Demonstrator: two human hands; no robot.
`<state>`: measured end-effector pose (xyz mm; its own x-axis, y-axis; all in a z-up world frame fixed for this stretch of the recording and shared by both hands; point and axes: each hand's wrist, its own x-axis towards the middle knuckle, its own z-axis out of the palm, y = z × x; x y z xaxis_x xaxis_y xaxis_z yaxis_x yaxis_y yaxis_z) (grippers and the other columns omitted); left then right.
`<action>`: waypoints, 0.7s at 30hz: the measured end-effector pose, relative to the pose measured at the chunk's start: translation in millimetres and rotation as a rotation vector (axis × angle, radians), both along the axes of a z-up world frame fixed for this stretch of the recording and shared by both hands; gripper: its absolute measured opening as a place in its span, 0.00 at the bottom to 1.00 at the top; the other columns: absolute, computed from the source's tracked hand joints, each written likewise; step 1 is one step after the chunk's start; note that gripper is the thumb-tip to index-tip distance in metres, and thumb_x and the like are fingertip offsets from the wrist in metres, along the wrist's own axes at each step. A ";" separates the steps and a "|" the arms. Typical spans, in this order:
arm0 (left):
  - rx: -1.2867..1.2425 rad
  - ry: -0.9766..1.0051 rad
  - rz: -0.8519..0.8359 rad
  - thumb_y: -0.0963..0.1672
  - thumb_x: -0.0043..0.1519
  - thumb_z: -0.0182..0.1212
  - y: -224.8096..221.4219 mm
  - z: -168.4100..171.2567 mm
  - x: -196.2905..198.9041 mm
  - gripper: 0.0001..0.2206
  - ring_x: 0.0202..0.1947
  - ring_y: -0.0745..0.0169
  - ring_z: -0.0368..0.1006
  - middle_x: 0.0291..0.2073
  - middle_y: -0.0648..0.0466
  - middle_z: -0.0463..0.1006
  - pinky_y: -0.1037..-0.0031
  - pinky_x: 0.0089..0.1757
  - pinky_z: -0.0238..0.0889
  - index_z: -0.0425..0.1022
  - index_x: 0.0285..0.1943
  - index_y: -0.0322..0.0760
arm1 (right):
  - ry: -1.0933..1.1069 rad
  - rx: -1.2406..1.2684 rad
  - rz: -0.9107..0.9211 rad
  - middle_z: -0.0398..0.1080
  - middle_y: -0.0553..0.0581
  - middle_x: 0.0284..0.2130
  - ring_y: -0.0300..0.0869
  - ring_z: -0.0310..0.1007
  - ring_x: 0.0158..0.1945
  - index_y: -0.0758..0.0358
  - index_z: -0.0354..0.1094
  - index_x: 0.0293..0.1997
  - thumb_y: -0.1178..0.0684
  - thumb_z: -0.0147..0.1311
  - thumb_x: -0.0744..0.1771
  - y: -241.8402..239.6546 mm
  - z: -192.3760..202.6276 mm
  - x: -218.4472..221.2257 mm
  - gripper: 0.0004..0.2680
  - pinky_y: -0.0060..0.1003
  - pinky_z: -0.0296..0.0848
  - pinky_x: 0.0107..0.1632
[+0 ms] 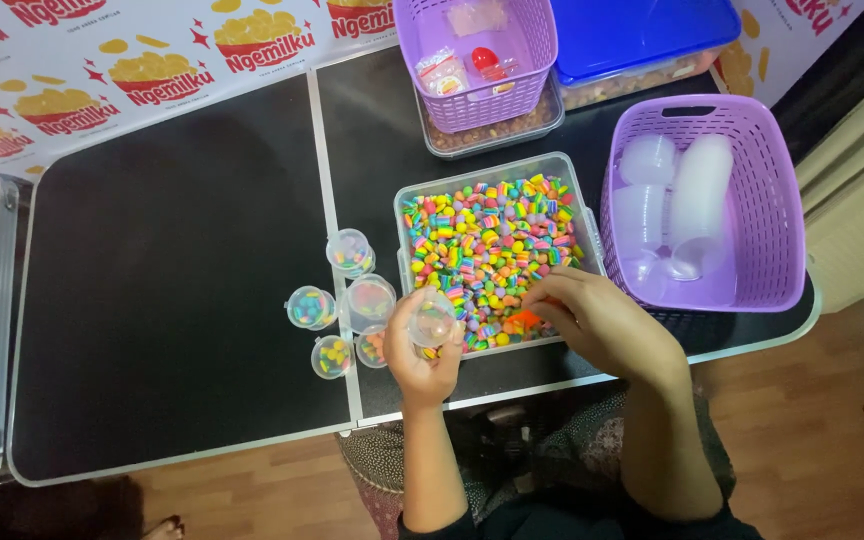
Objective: Filling small plastic containers with colorful cereal or beads using a small scoop.
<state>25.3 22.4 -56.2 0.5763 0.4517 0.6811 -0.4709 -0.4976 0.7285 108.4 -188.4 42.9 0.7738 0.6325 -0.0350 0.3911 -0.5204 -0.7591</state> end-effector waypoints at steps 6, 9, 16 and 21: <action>0.013 -0.004 -0.007 0.44 0.56 0.71 -0.3 2.3 -0.2 0.23 0.52 0.45 0.76 0.49 0.40 0.79 0.59 0.53 0.67 0.72 0.57 0.25 | -0.103 0.057 -0.058 0.75 0.62 0.30 0.61 0.77 0.37 0.59 0.77 0.40 0.59 0.57 0.66 -4.8 -15.9 8.0 0.03 0.51 0.76 0.42; -0.001 -0.007 -0.011 0.44 0.56 0.70 0.6 -0.2 -0.2 0.23 0.51 0.46 0.77 0.49 0.40 0.80 0.58 0.52 0.67 0.72 0.56 0.25 | -0.235 0.150 -0.160 0.73 0.59 0.31 0.58 0.76 0.38 0.53 0.76 0.40 0.57 0.60 0.65 -11.3 -29.9 9.7 0.03 0.48 0.75 0.42; 0.005 -0.017 -0.013 0.44 0.56 0.70 1.8 -2.1 0.1 0.22 0.51 0.45 0.77 0.48 0.39 0.80 0.58 0.52 0.67 0.72 0.56 0.25 | -0.258 0.337 -0.116 0.77 0.54 0.29 0.51 0.77 0.35 0.51 0.81 0.36 0.60 0.62 0.64 0.4 -3.9 2.1 0.05 0.43 0.76 0.44; 0.003 -0.025 -0.008 0.44 0.56 0.70 1.3 -0.4 0.9 0.21 0.51 0.45 0.77 0.48 0.39 0.80 0.58 0.52 0.68 0.73 0.55 0.25 | 0.002 0.206 0.081 0.79 0.62 0.30 0.59 0.79 0.37 0.55 0.81 0.38 0.63 0.56 0.65 21.4 -5.9 -1.9 0.08 0.51 0.75 0.44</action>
